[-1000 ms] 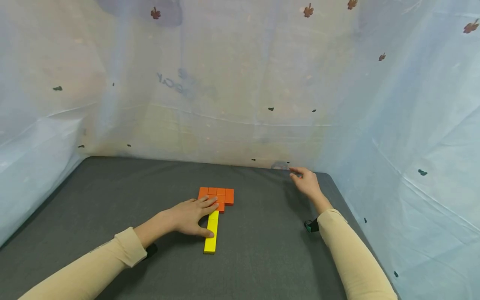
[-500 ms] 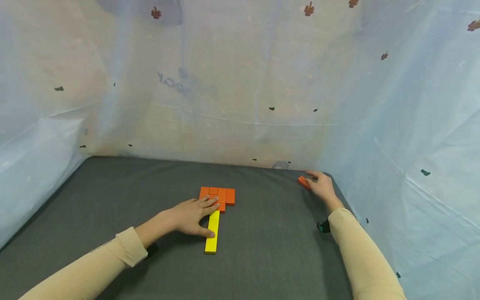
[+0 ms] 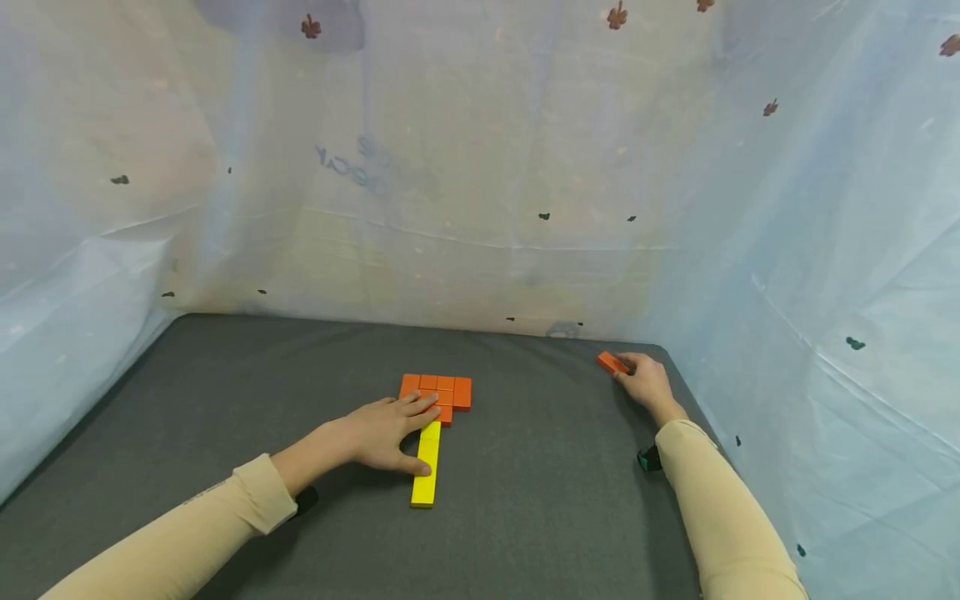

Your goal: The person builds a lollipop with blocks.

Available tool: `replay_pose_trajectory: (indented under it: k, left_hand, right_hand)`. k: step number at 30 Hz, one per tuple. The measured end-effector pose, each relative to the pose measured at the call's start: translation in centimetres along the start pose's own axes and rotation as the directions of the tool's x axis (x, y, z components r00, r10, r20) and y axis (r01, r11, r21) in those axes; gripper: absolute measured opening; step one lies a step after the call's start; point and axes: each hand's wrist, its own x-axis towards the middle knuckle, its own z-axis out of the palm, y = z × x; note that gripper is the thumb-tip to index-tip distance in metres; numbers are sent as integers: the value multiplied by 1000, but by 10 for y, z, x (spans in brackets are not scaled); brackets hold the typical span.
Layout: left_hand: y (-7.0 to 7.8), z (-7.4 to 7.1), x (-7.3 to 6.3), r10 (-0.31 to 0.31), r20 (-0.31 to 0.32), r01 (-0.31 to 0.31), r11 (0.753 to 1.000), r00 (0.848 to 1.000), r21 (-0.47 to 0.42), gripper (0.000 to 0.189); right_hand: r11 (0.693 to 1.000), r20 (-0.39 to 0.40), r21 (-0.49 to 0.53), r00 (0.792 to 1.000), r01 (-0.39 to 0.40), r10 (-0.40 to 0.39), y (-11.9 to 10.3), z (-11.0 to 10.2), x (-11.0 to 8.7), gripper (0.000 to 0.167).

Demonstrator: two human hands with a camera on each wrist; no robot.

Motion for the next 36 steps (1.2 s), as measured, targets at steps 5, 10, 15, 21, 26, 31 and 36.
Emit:
replay_pose_trajectory:
  k: [5, 10, 15, 21, 26, 31, 36]
  left_hand:
    - [1, 0, 0, 10, -2, -10, 1000, 1000, 0, 98]
    - [0, 0, 1, 9, -4, -9, 1000, 1000, 0, 98]
    - [-1, -1, 1, 5, -3, -5, 1000, 1000, -2, 99]
    - [-1, -1, 2, 8, 0, -8, 1000, 1000, 2, 98]
    - [-1, 0, 2, 8, -3, -8, 1000, 1000, 5, 98]
    - [-2, 1, 2, 4, -2, -4, 1000, 1000, 9, 98]
    - [-2, 1, 1, -3, 6, 3, 1000, 1000, -1, 99]
  right_hand:
    - [1000, -5, 4, 1000, -18, 18, 4, 2, -2, 43]
    - [1000, -24, -6, 1000, -20, 20, 7, 3, -2, 41]
    - [1000, -37, 1, 999, -8, 8, 8, 4, -1, 39]
    - [1000, -42, 11, 999, -4, 4, 6, 7, -4, 39]
    - [1000, -61, 27, 998, 15, -13, -3, 9, -8, 38]
    - [997, -86, 37, 994, 69, -66, -18, 12, -8, 38]
    - [990, -103, 41, 986, 136, -131, -39, 16, -7, 37]
